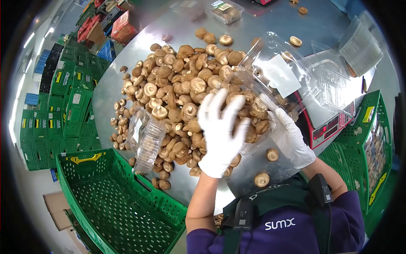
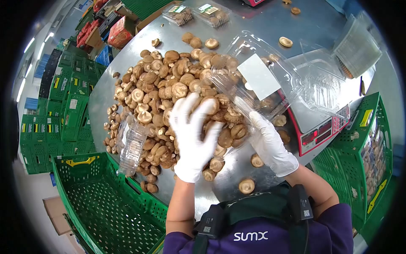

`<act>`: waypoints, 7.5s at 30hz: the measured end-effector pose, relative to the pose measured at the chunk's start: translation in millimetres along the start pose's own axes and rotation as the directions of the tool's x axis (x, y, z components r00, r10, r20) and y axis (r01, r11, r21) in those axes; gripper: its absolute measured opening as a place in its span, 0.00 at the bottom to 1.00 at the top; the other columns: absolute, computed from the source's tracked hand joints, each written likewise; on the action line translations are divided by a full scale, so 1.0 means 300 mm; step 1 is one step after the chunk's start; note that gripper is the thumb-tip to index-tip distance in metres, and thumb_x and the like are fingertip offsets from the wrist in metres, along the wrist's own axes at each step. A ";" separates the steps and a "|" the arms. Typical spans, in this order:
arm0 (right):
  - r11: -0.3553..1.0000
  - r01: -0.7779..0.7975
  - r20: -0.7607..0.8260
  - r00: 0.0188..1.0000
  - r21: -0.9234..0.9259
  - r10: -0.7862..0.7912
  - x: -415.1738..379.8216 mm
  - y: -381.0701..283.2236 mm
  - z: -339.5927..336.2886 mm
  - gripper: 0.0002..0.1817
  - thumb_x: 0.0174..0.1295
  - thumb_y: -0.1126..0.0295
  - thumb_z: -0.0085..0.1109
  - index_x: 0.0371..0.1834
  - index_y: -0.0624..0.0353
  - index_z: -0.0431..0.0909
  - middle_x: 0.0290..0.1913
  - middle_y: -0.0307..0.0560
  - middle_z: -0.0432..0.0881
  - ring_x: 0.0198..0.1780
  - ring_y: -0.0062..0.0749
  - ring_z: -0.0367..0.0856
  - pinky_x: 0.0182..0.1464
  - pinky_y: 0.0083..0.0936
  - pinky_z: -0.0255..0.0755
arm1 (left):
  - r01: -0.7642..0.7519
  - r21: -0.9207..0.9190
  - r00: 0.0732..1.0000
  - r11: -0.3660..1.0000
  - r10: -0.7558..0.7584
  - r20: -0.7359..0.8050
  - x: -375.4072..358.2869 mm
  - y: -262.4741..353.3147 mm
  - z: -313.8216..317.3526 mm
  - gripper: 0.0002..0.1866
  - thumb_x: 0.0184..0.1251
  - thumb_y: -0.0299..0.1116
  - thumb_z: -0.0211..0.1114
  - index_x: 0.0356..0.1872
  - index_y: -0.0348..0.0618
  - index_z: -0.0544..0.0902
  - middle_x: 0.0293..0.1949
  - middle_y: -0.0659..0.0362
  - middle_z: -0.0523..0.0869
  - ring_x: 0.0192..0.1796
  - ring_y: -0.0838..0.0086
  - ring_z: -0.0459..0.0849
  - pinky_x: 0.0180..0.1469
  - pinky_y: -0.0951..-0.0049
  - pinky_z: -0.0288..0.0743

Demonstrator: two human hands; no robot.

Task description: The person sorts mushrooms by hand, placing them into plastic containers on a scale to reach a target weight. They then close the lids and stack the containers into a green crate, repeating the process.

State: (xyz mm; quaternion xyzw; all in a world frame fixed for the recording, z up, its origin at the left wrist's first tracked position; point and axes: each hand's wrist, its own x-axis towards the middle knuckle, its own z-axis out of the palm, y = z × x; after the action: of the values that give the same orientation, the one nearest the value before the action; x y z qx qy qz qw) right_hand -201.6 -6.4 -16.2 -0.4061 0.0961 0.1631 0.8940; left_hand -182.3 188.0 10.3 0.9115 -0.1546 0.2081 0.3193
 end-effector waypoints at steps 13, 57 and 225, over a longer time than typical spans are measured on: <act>0.986 -0.059 -0.008 0.998 0.154 0.061 0.025 -0.031 -0.010 0.30 0.78 0.55 0.45 0.78 0.60 0.61 0.72 0.47 0.72 0.70 0.35 0.72 0.76 0.32 0.56 | 0.357 -0.744 0.683 0.565 -0.701 -0.204 -0.068 -0.100 -0.022 0.04 0.75 0.27 0.60 0.46 0.41 0.77 0.46 0.61 0.82 0.47 0.79 0.77 0.56 0.75 0.71; 0.987 0.085 -0.011 0.996 0.135 -0.085 -0.063 -0.153 -0.056 0.31 0.76 0.55 0.49 0.77 0.57 0.63 0.68 0.46 0.77 0.61 0.31 0.77 0.71 0.31 0.62 | 0.311 -0.074 0.916 0.948 -0.319 -0.241 -0.035 -0.181 0.067 0.25 0.66 0.22 0.62 0.66 0.37 0.74 0.67 0.47 0.74 0.69 0.57 0.72 0.73 0.60 0.63; 0.925 0.071 0.099 0.994 -0.372 -0.036 -0.168 0.117 -0.218 0.61 0.49 0.82 0.69 0.82 0.48 0.36 0.70 0.56 0.65 0.69 0.40 0.72 0.64 0.35 0.74 | 0.718 -0.638 0.686 0.277 -0.434 0.584 -0.343 0.055 -0.014 0.30 0.74 0.23 0.59 0.75 0.37 0.63 0.68 0.54 0.74 0.68 0.72 0.73 0.71 0.70 0.66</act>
State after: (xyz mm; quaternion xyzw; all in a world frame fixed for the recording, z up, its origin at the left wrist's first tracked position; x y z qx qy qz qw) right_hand -263.9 -45.1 -67.8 -0.5642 0.0115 0.1723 0.8073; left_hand -279.3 193.8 -27.4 0.6514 0.0663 -0.1636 0.7379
